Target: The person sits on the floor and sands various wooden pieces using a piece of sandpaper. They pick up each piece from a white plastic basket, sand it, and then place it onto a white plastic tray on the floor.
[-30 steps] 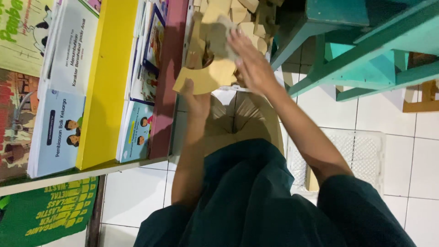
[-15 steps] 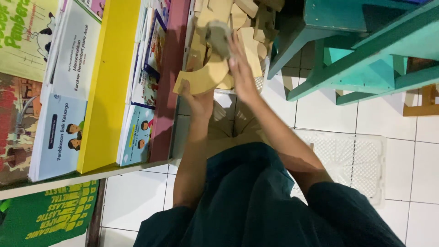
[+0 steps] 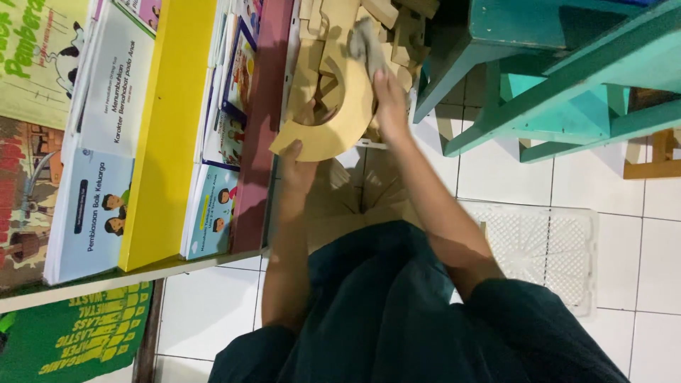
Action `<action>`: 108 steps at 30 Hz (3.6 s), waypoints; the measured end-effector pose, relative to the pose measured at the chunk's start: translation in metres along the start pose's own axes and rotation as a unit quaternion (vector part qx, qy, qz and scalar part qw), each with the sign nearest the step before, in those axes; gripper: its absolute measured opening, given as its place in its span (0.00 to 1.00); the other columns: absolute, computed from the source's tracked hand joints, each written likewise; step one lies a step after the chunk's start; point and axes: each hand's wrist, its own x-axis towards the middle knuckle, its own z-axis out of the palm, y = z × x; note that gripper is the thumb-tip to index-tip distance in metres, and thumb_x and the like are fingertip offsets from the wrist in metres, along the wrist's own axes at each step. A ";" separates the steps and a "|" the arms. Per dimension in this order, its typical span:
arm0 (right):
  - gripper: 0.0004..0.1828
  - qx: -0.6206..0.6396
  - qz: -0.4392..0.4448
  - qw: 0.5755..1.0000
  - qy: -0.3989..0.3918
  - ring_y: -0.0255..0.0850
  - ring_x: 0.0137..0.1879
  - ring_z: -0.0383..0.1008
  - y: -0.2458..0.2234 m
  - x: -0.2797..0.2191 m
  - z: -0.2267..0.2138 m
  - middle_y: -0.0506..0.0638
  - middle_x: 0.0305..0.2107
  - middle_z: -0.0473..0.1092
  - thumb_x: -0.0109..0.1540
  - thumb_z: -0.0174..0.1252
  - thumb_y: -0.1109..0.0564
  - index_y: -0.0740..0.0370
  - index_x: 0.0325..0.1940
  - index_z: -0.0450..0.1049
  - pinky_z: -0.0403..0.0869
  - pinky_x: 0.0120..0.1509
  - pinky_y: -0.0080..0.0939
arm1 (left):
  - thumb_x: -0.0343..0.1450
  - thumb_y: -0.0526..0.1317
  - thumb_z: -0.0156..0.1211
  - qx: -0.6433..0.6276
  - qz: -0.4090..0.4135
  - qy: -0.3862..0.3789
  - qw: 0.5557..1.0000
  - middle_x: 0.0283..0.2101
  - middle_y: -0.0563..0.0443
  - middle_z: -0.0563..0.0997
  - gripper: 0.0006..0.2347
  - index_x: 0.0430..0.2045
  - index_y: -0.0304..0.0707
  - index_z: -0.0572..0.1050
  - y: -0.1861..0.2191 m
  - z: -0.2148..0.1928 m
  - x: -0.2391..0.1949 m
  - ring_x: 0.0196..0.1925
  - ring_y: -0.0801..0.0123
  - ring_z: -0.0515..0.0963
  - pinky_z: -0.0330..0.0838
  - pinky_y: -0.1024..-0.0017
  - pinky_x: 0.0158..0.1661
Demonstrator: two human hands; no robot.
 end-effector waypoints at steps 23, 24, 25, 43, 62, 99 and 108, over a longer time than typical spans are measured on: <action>0.25 -0.301 -0.197 0.933 0.014 0.53 0.79 0.54 -0.069 -0.037 0.007 0.56 0.68 0.64 0.70 0.42 0.57 0.62 0.72 0.61 0.36 0.85 0.65 | 0.81 0.47 0.46 0.201 0.185 0.311 0.910 0.65 0.38 0.67 0.22 0.68 0.35 0.56 -0.021 -0.004 0.019 0.62 0.58 0.71 0.64 0.64 0.62; 0.25 -0.301 -0.197 0.933 0.014 0.53 0.79 0.54 -0.070 -0.036 0.007 0.56 0.68 0.64 0.70 0.42 0.57 0.62 0.72 0.61 0.36 0.85 0.65 | 0.81 0.47 0.46 0.201 0.185 0.311 0.910 0.65 0.38 0.67 0.22 0.68 0.35 0.56 -0.019 -0.009 0.021 0.62 0.58 0.71 0.64 0.64 0.62; 0.25 -0.314 -0.203 0.927 -0.006 0.54 0.78 0.56 -0.071 -0.035 0.006 0.58 0.67 0.64 0.68 0.47 0.62 0.64 0.71 0.62 0.44 0.84 0.64 | 0.81 0.50 0.48 0.218 0.205 0.288 0.910 0.64 0.38 0.68 0.23 0.67 0.36 0.57 -0.018 -0.014 0.022 0.61 0.58 0.71 0.65 0.63 0.61; 0.22 0.491 0.112 0.859 0.093 0.59 0.67 0.70 -0.026 -0.033 0.062 0.66 0.60 0.70 0.72 0.56 0.51 0.65 0.68 0.69 0.70 0.69 0.62 | 0.81 0.50 0.48 0.498 0.211 0.122 0.832 0.63 0.34 0.65 0.22 0.67 0.37 0.58 -0.042 -0.026 0.041 0.70 0.33 0.61 0.59 0.39 0.65; 0.14 -0.088 -0.153 0.984 -0.014 0.72 0.63 0.68 -0.063 -0.033 0.001 0.77 0.51 0.70 0.73 0.43 0.67 0.77 0.56 0.71 0.65 0.67 0.70 | 0.81 0.53 0.49 0.502 0.201 0.188 0.820 0.66 0.26 0.66 0.25 0.67 0.34 0.58 0.008 -0.040 0.049 0.71 0.39 0.67 0.60 0.46 0.70; 0.13 -0.197 -0.106 0.970 -0.092 0.79 0.40 0.71 0.010 -0.046 -0.031 0.78 0.25 0.69 0.66 0.47 0.67 0.77 0.33 0.74 0.67 0.42 0.69 | 0.81 0.54 0.55 0.358 0.085 0.420 0.830 0.56 0.41 0.78 0.25 0.72 0.55 0.56 0.000 -0.092 0.039 0.54 0.58 0.83 0.76 0.59 0.56; 0.34 0.362 0.238 0.898 0.077 0.63 0.75 0.58 0.001 -0.070 -0.001 0.66 0.71 0.57 0.73 0.51 0.41 0.63 0.77 0.57 0.64 0.76 0.60 | 0.78 0.54 0.60 0.115 0.019 0.458 0.881 0.56 0.42 0.74 0.25 0.66 0.44 0.63 -0.050 -0.061 0.030 0.59 0.56 0.77 0.73 0.55 0.59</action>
